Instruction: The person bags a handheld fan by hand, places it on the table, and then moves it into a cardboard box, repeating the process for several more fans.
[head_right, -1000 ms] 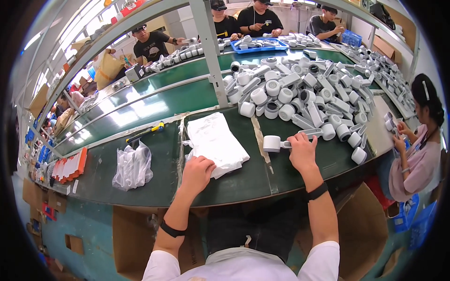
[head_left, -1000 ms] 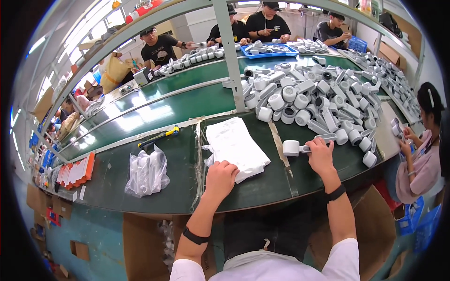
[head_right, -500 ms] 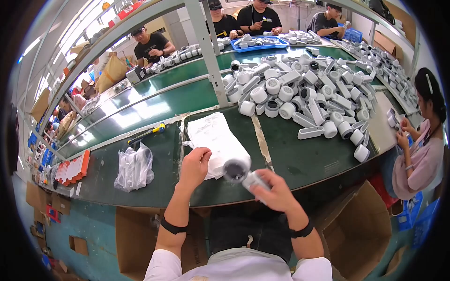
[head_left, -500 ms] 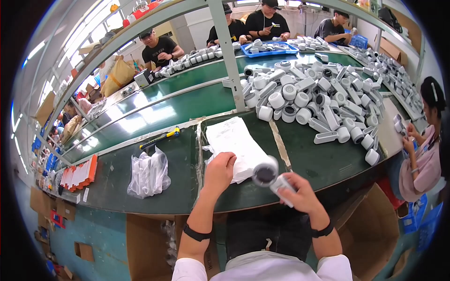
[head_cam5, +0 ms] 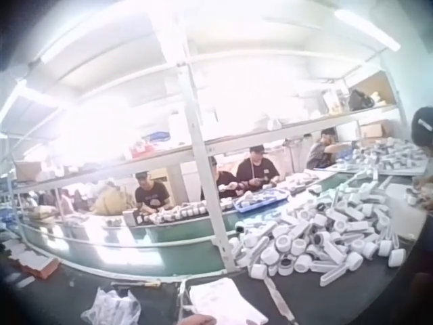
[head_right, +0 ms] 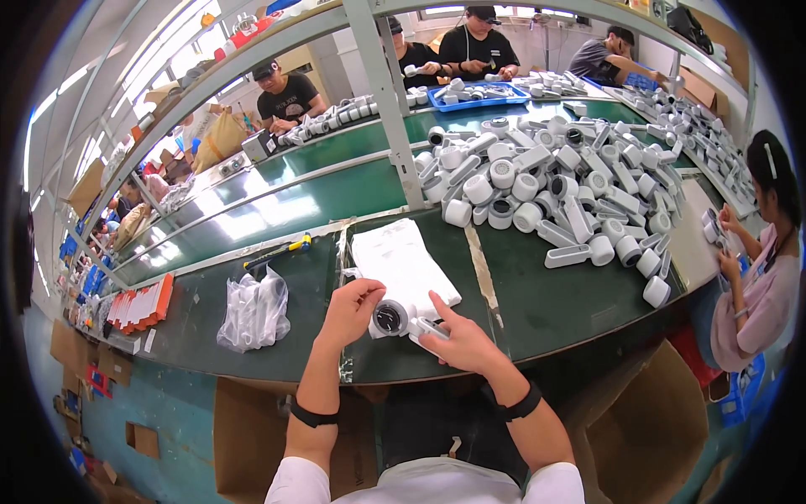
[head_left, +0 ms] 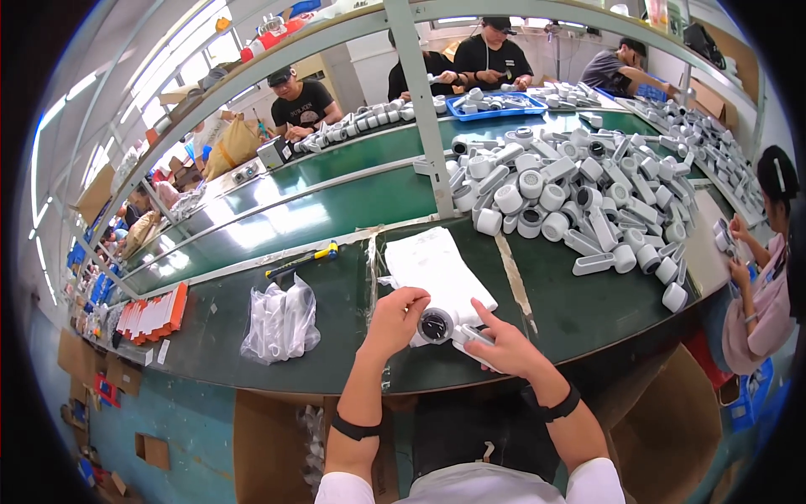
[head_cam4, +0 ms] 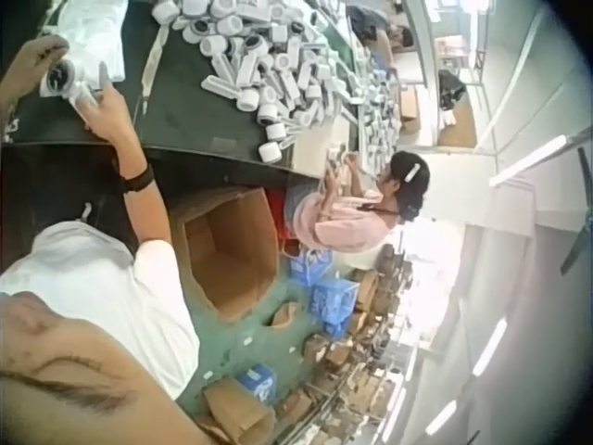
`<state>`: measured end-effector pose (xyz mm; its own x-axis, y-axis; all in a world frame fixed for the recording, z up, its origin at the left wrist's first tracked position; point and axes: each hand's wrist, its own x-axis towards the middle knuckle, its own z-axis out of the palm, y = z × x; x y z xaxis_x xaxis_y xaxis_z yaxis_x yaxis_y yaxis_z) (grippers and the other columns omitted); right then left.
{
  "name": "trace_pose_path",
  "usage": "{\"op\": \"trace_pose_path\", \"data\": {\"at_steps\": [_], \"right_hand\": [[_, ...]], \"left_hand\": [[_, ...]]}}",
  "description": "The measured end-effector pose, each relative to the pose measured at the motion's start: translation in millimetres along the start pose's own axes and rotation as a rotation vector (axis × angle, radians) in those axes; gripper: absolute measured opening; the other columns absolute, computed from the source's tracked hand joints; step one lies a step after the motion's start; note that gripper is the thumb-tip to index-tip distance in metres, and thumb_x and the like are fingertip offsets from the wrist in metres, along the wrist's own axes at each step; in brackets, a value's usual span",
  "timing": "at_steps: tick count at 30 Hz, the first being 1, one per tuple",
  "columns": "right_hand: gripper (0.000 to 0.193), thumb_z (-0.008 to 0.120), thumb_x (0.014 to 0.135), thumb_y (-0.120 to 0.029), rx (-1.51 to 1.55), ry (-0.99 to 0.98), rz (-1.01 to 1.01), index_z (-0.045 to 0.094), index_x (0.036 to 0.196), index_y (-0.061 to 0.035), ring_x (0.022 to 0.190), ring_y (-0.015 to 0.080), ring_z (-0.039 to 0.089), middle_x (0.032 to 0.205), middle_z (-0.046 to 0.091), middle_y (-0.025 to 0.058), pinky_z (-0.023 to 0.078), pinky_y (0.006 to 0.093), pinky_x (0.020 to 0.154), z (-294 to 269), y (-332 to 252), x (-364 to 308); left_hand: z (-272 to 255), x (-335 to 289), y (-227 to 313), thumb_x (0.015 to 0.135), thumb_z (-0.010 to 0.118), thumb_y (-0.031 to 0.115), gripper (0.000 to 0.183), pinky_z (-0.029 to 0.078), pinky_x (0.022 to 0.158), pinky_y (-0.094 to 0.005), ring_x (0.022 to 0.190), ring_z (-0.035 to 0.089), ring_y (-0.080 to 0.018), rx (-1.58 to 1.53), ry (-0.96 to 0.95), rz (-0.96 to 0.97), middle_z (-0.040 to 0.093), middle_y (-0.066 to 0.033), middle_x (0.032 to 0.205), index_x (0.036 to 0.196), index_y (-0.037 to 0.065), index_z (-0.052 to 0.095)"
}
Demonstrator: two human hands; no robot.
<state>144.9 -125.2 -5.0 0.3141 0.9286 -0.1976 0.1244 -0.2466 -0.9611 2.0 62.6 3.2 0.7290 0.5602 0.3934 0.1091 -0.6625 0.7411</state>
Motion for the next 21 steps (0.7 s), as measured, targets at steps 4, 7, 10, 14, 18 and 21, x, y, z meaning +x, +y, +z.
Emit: {"op": "trace_pose_path", "data": {"at_steps": [4, 7, 10, 14, 18, 21], "right_hand": [[0.053, 0.064, 0.088, -0.024, -0.031, 0.115, -0.016, 0.052, 0.138, -0.0121, 0.061, 0.0139, 0.06, 0.085, 0.067, 0.0093, 0.051, 0.0295, 0.063, -2, 0, 2], [0.052, 0.065, 0.088, -0.02, -0.118, 0.219, -0.105, 0.052, 0.138, -0.01, 0.067, 0.0126, 0.061, 0.093, 0.067, 0.0074, 0.051, 0.0273, 0.063, 0, 5, 3], [0.055, 0.068, 0.085, -0.023, -0.279, 0.391, -0.142, 0.052, 0.135, -0.0066, 0.088, 0.0253, 0.068, 0.096, 0.069, 0.019, 0.051, 0.0329, 0.082, 13, 4, 0], [0.069, 0.067, 0.085, -0.02, -0.277, 0.447, -0.073, 0.036, 0.144, -0.0034, 0.078, 0.0236, 0.069, 0.099, 0.068, 0.0191, 0.052, 0.0324, 0.074, 22, 10, 11], [0.075, 0.064, 0.083, -0.009, -0.105, 0.597, -0.259, 0.026, 0.148, -0.0004, 0.069, 0.0188, 0.067, 0.119, 0.062, 0.0199, 0.053, 0.0296, 0.062, 25, 23, 16], [0.074, 0.062, 0.084, -0.007, 0.086, 0.571, -0.286, 0.025, 0.147, 0.0026, 0.071, 0.0193, 0.067, 0.122, 0.061, 0.0205, 0.054, 0.0303, 0.063, 30, 4, 9]], "left_hand": [[-8, 1, 13, 0.088, 0.064, 0.005, 0.009, 0.049, 0.065, -0.0285, 0.07, 0.062, -0.0185, 0.042, 0.021, 0.077, 0.066, -0.0116, 0.081, 0.093, -0.002, 0.066], [-8, -2, 24, 0.086, 0.065, 0.004, 0.006, 0.048, 0.064, -0.0318, 0.07, 0.062, -0.0266, 0.126, 0.054, 0.159, 0.064, -0.0134, 0.081, 0.09, 0.0, 0.066], [8, -10, 27, 0.085, 0.065, 0.003, 0.005, 0.048, 0.065, -0.0366, 0.074, 0.061, -0.0333, 0.184, 0.115, 0.28, 0.061, -0.0145, 0.08, 0.088, 0.0, 0.063], [27, -28, 38, 0.081, 0.067, 0.001, 0.007, 0.049, 0.067, -0.0378, 0.078, 0.061, -0.0316, 0.229, 0.097, 0.365, 0.062, -0.0129, 0.082, 0.087, 0.001, 0.064], [43, -33, 51, 0.078, 0.068, 0.0, 0.013, 0.05, 0.066, -0.0387, 0.079, 0.06, -0.0316, 0.136, 0.101, 0.454, 0.062, -0.0123, 0.081, 0.088, 0.002, 0.062], [50, -42, 43, 0.084, 0.066, 0.003, 0.009, 0.049, 0.064, -0.0342, 0.077, 0.061, -0.0258, 0.089, 0.22, 0.41, 0.061, -0.0102, 0.08, 0.09, 0.002, 0.059]]}}
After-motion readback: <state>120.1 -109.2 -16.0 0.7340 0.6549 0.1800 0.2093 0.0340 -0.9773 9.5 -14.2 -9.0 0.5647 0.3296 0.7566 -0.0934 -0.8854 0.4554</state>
